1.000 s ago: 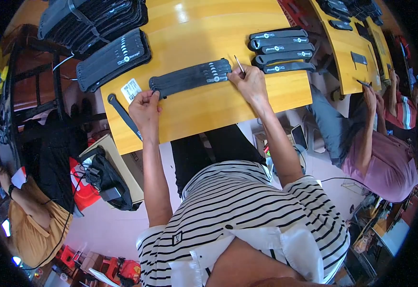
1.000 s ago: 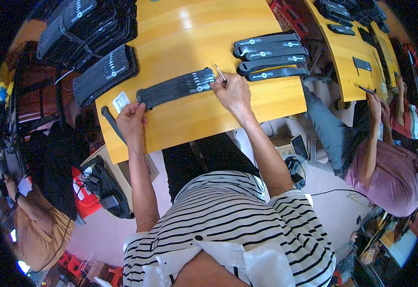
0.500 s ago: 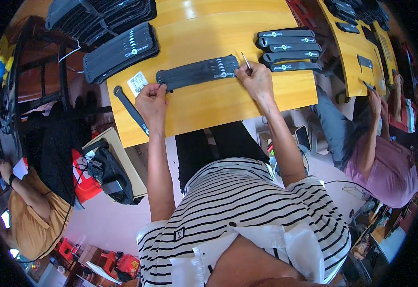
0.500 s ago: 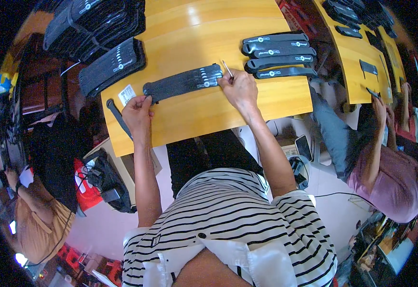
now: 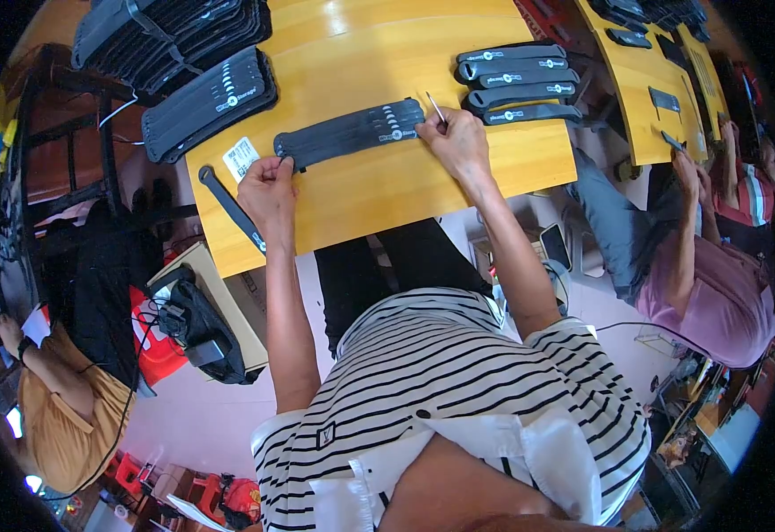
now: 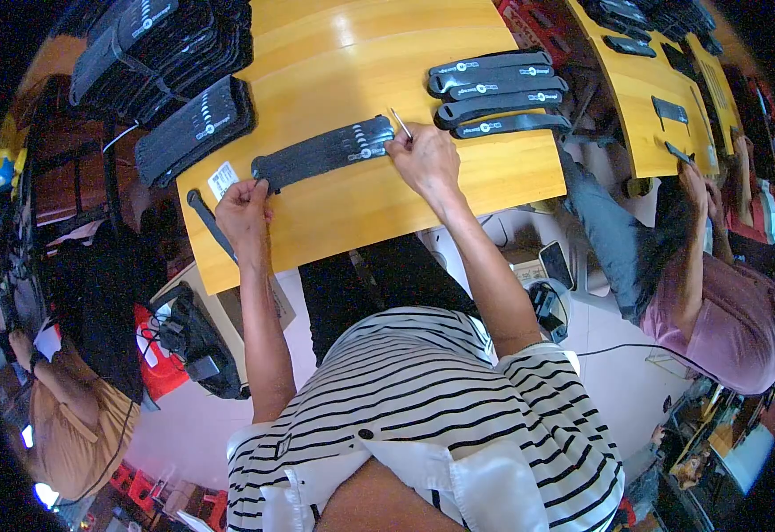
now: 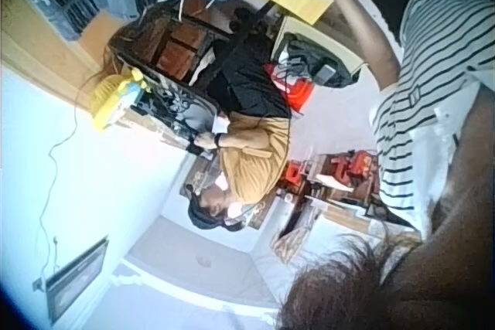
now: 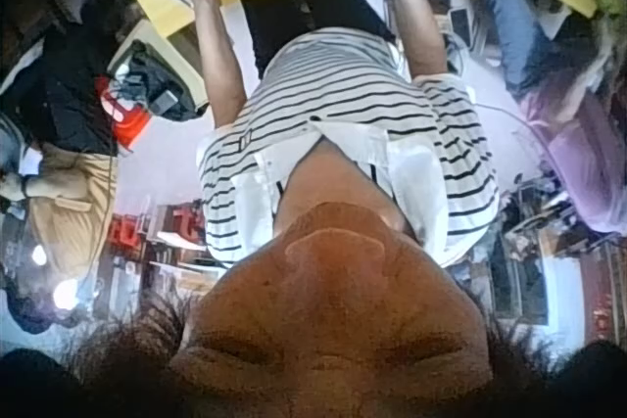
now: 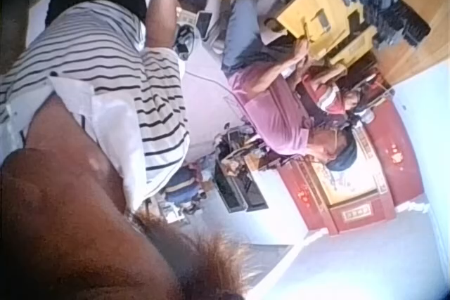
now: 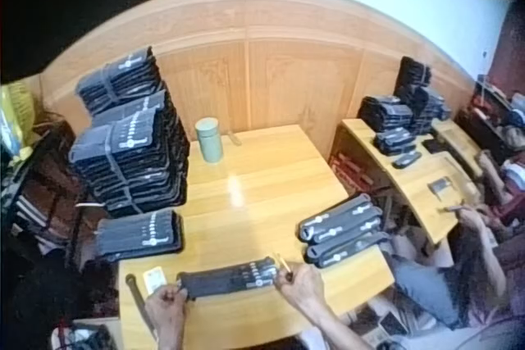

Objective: Attaching hardware components to leather straps at a workbench.

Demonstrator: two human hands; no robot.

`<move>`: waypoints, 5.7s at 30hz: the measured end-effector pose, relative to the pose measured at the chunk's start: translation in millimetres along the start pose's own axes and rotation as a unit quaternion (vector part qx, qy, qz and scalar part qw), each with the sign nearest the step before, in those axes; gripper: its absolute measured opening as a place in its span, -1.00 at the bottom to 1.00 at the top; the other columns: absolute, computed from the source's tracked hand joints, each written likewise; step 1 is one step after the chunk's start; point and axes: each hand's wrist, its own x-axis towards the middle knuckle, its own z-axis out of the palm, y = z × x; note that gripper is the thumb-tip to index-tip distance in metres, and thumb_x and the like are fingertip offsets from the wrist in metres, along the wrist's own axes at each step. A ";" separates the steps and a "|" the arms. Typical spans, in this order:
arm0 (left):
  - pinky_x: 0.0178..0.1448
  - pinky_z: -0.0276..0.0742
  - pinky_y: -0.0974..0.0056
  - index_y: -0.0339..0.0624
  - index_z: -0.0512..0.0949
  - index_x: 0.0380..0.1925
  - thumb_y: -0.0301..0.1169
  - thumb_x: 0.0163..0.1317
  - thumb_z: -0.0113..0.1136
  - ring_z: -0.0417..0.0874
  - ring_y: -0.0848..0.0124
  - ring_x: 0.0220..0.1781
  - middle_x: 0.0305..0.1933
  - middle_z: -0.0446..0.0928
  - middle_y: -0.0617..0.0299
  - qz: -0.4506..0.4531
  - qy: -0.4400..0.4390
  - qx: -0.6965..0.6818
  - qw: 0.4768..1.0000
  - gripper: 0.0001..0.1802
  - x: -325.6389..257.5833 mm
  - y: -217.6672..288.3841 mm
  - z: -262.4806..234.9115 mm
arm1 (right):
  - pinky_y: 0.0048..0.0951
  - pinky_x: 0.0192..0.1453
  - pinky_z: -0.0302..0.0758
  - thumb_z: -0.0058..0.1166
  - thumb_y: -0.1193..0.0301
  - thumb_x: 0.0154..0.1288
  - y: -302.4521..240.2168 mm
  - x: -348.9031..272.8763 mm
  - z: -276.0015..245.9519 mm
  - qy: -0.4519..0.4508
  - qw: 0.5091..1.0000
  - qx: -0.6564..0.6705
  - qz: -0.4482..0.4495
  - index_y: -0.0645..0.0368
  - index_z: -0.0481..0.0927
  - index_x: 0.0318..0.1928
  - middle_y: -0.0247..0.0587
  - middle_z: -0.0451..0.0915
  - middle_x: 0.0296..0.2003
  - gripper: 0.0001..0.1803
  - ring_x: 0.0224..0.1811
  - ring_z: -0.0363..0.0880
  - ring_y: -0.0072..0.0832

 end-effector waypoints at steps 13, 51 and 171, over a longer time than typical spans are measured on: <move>-0.53 0.35 0.43 -0.30 0.51 -0.52 -0.47 -0.05 0.28 0.45 0.51 -0.65 -0.65 0.47 0.26 0.063 0.041 0.048 0.996 -0.84 3.4 -16.2 2.2 | -0.33 -0.44 0.40 0.19 0.35 -0.04 0.5 -1.5 3.6 0.013 1.000 -0.004 -0.020 0.21 0.52 -0.60 -0.14 0.50 -0.68 -0.80 -0.59 0.50 -0.31; 0.39 -0.18 -0.02 -0.36 0.05 0.25 -0.03 0.20 -0.07 -0.07 0.19 0.43 0.38 -0.03 -0.01 0.398 -0.105 0.390 0.824 -0.23 -11.4 7.1 54.8 | -0.20 -0.40 0.42 -0.02 0.30 0.16 -44.9 38.1 64.5 0.185 0.909 -0.253 -0.273 0.11 0.40 -0.27 -0.15 0.39 -0.37 -0.81 -0.36 0.47 -0.23; 0.04 0.47 0.32 -0.32 0.32 -0.12 -0.55 0.23 0.02 0.50 0.33 -0.02 -0.03 0.45 -0.03 0.250 0.042 -0.265 0.930 -0.78 -160.6 23.4 -25.8 | -0.67 -0.51 0.31 -0.15 0.58 0.27 -66.8 -181.4 17.4 -0.136 0.905 0.356 -0.190 0.09 0.37 0.17 -0.33 0.38 -0.60 -0.57 -0.59 0.30 -0.69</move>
